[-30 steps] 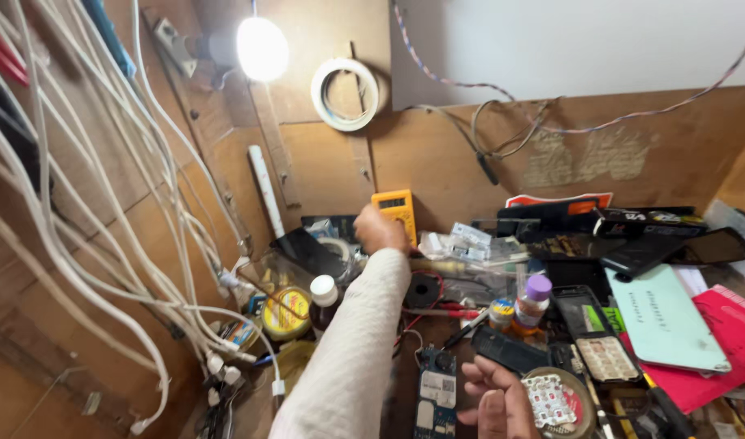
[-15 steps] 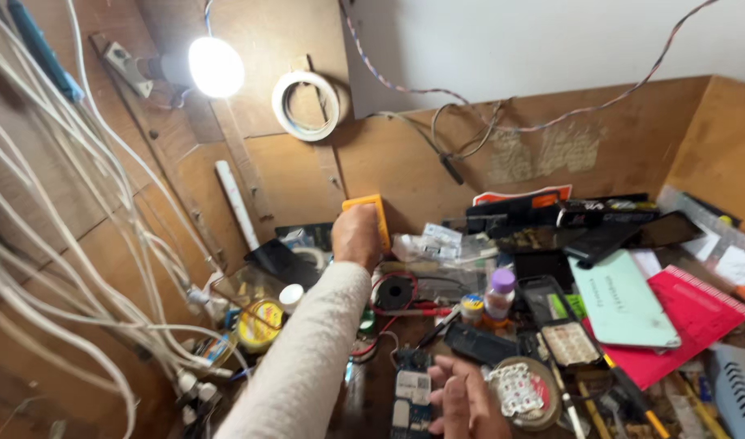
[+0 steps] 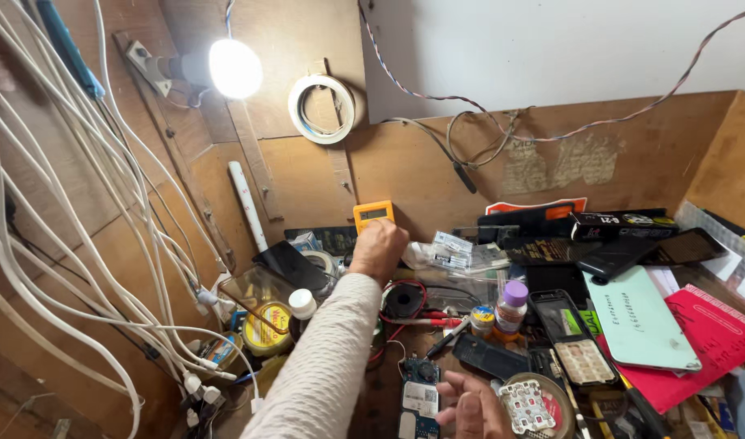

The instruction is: The person solders components on a circuit board, uses a multimeter to test points, and fits the board back into a mobile phone casing.

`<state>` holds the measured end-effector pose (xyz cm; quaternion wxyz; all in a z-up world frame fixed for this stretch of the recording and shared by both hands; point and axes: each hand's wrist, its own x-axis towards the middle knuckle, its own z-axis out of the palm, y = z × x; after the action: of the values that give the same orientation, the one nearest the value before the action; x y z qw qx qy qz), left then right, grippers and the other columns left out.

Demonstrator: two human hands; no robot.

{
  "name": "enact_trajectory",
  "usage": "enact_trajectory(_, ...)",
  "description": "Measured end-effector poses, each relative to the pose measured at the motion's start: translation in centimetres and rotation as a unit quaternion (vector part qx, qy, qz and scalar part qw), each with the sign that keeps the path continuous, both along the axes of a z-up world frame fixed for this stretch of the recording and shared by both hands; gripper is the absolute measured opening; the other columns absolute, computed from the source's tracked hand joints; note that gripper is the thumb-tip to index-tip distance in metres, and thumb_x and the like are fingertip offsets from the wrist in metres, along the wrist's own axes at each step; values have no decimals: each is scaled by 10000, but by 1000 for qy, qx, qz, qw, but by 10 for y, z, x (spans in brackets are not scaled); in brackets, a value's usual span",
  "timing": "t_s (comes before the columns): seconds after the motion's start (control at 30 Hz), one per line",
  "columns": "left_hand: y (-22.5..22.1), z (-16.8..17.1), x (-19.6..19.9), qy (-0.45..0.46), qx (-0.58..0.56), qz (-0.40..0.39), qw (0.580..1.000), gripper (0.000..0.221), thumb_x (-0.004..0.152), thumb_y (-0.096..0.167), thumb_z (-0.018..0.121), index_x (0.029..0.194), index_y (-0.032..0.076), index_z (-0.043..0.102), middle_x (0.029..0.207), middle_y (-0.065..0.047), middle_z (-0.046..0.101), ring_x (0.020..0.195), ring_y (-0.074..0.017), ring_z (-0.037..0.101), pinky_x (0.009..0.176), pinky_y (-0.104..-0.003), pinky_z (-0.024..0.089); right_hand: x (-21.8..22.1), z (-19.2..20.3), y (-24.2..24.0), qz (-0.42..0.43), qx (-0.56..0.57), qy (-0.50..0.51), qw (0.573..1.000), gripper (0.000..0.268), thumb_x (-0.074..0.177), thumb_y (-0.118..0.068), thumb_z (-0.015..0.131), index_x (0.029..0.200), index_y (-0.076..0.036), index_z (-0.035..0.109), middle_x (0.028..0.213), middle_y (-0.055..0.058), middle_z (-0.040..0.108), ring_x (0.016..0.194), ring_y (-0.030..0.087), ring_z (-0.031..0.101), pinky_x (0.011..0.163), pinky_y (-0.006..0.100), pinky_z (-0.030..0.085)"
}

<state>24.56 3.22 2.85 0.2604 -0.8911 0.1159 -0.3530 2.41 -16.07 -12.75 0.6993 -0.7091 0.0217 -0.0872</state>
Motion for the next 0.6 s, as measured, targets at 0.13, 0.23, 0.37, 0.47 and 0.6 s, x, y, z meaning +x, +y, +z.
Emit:
enact_trajectory(0.13,-5,3,-13,-86,-501,-22,861,64,758,97,791,773,52,748,782,-174,718,786,-356,725,690,-463,598,12,-28,-2,32,80,-38,996,918,876,-708,366,1304,76,577,1044,198,730,686,217,672,597,354,591)
enact_trajectory(0.23,-15,7,-22,-76,-748,85,654,236,744,126,885,820,-21,717,801,-204,723,779,-336,743,675,-452,598,20,-39,-8,44,67,-47,996,951,877,-727,352,1291,100,573,1032,215,724,679,227,704,614,361,610)
enact_trajectory(0.37,-25,7,-21,-123,-844,65,518,233,774,83,876,763,-57,691,714,-193,725,664,-280,745,626,-411,598,23,-43,-15,47,58,4,997,993,853,-739,323,1296,115,568,1056,230,697,688,247,729,614,387,629)
enact_trajectory(0.47,-28,8,-16,-129,-895,36,426,193,797,41,843,751,-46,677,667,-171,713,551,-229,718,510,-371,580,31,-38,-21,85,76,40,993,1003,841,-758,347,1308,108,540,1074,239,675,698,267,744,625,401,651)
enact_trajectory(0.6,-28,2,-8,-141,-923,44,356,192,805,3,832,749,-64,662,671,-148,709,491,-183,696,423,-322,552,32,-37,-24,96,74,69,990,1010,839,-771,357,1369,74,513,1074,232,665,694,273,751,622,398,663)
